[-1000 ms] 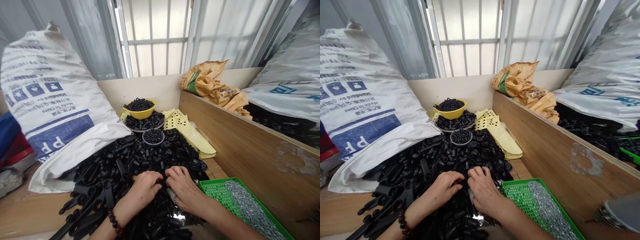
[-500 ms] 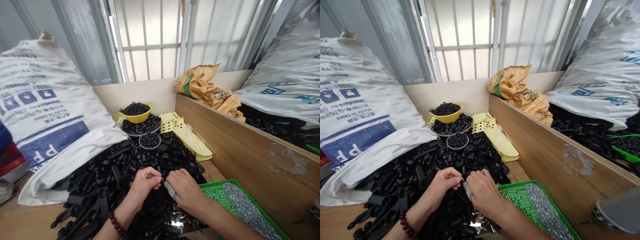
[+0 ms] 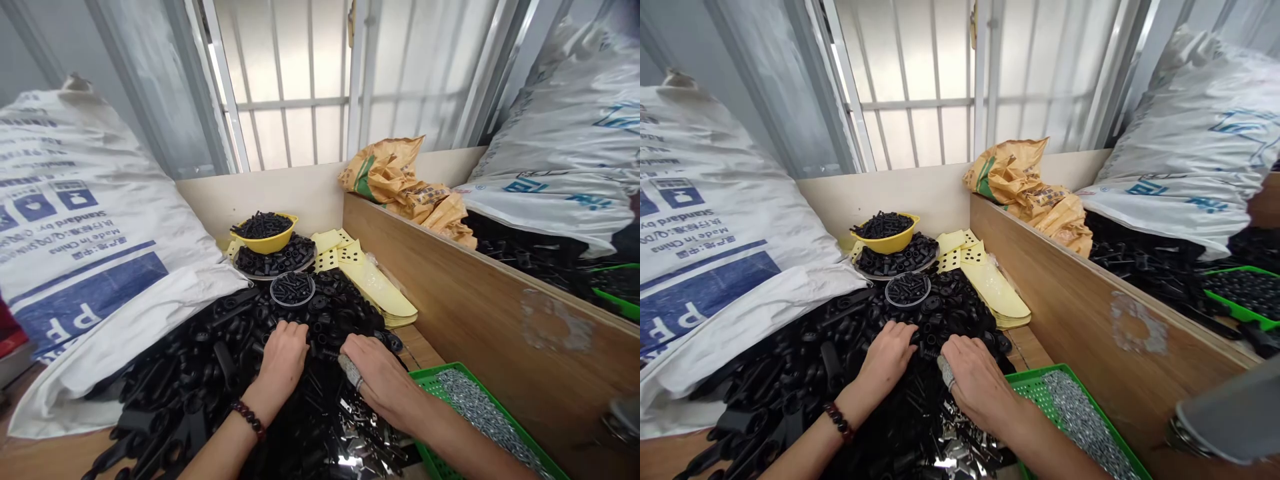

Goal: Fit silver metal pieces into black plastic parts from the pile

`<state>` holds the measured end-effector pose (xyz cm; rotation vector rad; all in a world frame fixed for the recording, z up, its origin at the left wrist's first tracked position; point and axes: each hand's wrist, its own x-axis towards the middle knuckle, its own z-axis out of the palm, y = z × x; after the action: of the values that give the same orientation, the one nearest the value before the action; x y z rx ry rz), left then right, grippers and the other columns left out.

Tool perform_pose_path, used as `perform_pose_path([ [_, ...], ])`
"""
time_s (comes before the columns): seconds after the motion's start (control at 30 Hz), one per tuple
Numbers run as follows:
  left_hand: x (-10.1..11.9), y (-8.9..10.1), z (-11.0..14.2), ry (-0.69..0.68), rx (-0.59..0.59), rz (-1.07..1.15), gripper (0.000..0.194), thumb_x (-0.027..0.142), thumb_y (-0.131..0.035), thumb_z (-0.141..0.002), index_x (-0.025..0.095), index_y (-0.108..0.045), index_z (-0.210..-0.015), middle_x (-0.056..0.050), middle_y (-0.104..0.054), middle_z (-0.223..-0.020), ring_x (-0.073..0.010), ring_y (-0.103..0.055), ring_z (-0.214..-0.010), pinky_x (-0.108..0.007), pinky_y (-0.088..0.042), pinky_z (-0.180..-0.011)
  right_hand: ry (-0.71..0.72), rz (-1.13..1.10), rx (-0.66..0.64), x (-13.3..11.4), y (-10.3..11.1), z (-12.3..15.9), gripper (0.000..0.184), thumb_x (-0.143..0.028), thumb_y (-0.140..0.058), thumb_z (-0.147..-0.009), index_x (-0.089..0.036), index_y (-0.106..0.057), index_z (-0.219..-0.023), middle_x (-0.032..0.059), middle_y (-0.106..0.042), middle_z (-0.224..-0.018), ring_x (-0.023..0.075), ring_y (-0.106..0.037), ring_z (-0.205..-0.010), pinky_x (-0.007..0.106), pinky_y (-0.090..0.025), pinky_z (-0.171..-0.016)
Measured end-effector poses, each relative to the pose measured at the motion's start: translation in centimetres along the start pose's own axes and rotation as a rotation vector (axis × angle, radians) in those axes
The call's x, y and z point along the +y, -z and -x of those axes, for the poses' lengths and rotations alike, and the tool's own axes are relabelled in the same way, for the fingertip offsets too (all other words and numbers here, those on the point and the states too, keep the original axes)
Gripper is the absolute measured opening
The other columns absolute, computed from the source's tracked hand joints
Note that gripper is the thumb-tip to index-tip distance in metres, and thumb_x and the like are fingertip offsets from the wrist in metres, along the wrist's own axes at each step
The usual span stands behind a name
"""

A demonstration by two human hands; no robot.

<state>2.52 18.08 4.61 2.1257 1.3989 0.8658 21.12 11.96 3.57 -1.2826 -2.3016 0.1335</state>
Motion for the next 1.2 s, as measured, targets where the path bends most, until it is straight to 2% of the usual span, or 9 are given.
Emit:
perform_pose_path([
  [0.2,0.9,1.8,1.1,-0.070,-0.108,-0.024,0.024,0.009,-0.052,-0.077,0.018,-0.068,-0.093,-0.006,-0.067,-0.090,-0.0229,-0.060,-0.090,-0.036,-0.044,-0.087,-0.017,-0.023,0.055,-0.6,1.4,0.9,0.024,0.002,-0.035,-0.074,-0.020,-0.041,-0.079,0.0033,-0.049,-0.076,0.0199,-0.043,-0.070,0.032,-0.034,-0.064],
  [0.37,2.8,3.5,4.4,-0.080,-0.209,0.252,0.022,0.022,-0.051,-0.082,0.019,-0.068,-0.094,-0.004,-0.065,-0.089,-0.0204,-0.061,-0.085,-0.028,-0.045,-0.078,0.069,-0.039,0.034,-1.8,2.6,1.5,0.026,0.004,-0.037,-0.071,-0.019,-0.044,-0.080,0.0040,-0.050,-0.078,0.0196,-0.042,-0.071,0.031,-0.032,-0.064],
  [0.47,3.8,3.0,5.8,-0.067,-0.227,0.348,0.020,0.023,-0.052,-0.081,0.019,-0.070,-0.090,-0.004,-0.065,-0.086,-0.0210,-0.060,-0.084,-0.028,-0.043,-0.078,0.154,0.018,0.035,-2.5,2.6,1.9,0.026,0.004,-0.038,-0.064,-0.018,-0.046,-0.077,0.0045,-0.050,-0.076,0.0199,-0.041,-0.070,0.032,-0.030,-0.063],
  [0.57,4.4,1.9,6.8,0.001,-0.272,0.479,0.020,0.027,-0.053,-0.082,0.020,-0.070,-0.091,-0.003,-0.065,-0.084,-0.0189,-0.057,-0.078,-0.026,-0.043,-0.071,0.212,0.062,0.043,-2.9,2.5,2.3,0.022,0.001,-0.038,-0.069,-0.017,-0.048,-0.076,0.0044,-0.049,-0.075,0.0198,-0.040,-0.069,0.033,-0.029,-0.064],
  [0.7,4.5,0.7,7.7,0.204,-0.286,0.705,0.025,0.036,-0.057,-0.080,0.018,-0.067,-0.094,-0.001,-0.062,-0.072,-0.0157,-0.054,-0.066,-0.021,-0.041,-0.056,0.122,-0.020,0.022,-3.2,2.6,2.8,0.018,-0.004,-0.037,-0.079,-0.018,-0.047,-0.076,0.0039,-0.051,-0.074,0.0187,-0.042,-0.067,0.031,-0.030,-0.062],
  [0.8,4.5,0.4,8.3,0.248,-0.268,0.745,0.025,0.036,-0.060,-0.077,0.017,-0.067,-0.091,-0.001,-0.063,-0.070,-0.0160,-0.055,-0.065,-0.021,-0.041,-0.056,0.029,-0.222,-0.023,-3.8,2.7,3.2,0.020,-0.006,-0.034,-0.082,-0.020,-0.046,-0.075,0.0032,-0.053,-0.074,0.0179,-0.046,-0.067,0.029,-0.033,-0.061],
  [0.9,4.5,0.6,8.9,0.171,-0.224,0.641,0.021,0.031,-0.058,-0.079,0.018,-0.068,-0.092,-0.002,-0.065,-0.072,-0.0171,-0.057,-0.068,-0.023,-0.042,-0.060,-0.030,-0.448,-0.073,-4.3,2.6,3.8,0.019,-0.008,-0.033,-0.084,-0.021,-0.046,-0.079,0.0015,-0.054,-0.077,0.0166,-0.049,-0.069,0.026,-0.036,-0.062],
  [1.1,4.7,1.2,9.8,-0.223,-0.130,0.366,0.019,0.020,-0.051,-0.086,0.019,-0.067,-0.097,-0.005,-0.067,-0.086,-0.0200,-0.060,-0.080,-0.027,-0.044,-0.073,-0.241,-0.643,-0.089,-4.9,1.8,4.5,0.025,-0.019,-0.033,-0.089,-0.022,-0.033,-0.064,-0.0030,-0.044,-0.063,0.0148,-0.044,-0.063,0.024,-0.033,-0.055],
  [1.2,4.8,1.0,10.2,-0.211,-0.107,0.369,0.020,0.022,-0.052,-0.087,0.021,-0.068,-0.097,-0.005,-0.068,-0.084,-0.0198,-0.061,-0.078,-0.026,-0.044,-0.072,-0.183,-0.619,-0.054,-5.1,1.6,4.7,0.023,-0.020,-0.032,-0.089,-0.022,-0.033,-0.066,-0.0024,-0.046,-0.063,0.0149,-0.044,-0.061,0.025,-0.033,-0.054],
])
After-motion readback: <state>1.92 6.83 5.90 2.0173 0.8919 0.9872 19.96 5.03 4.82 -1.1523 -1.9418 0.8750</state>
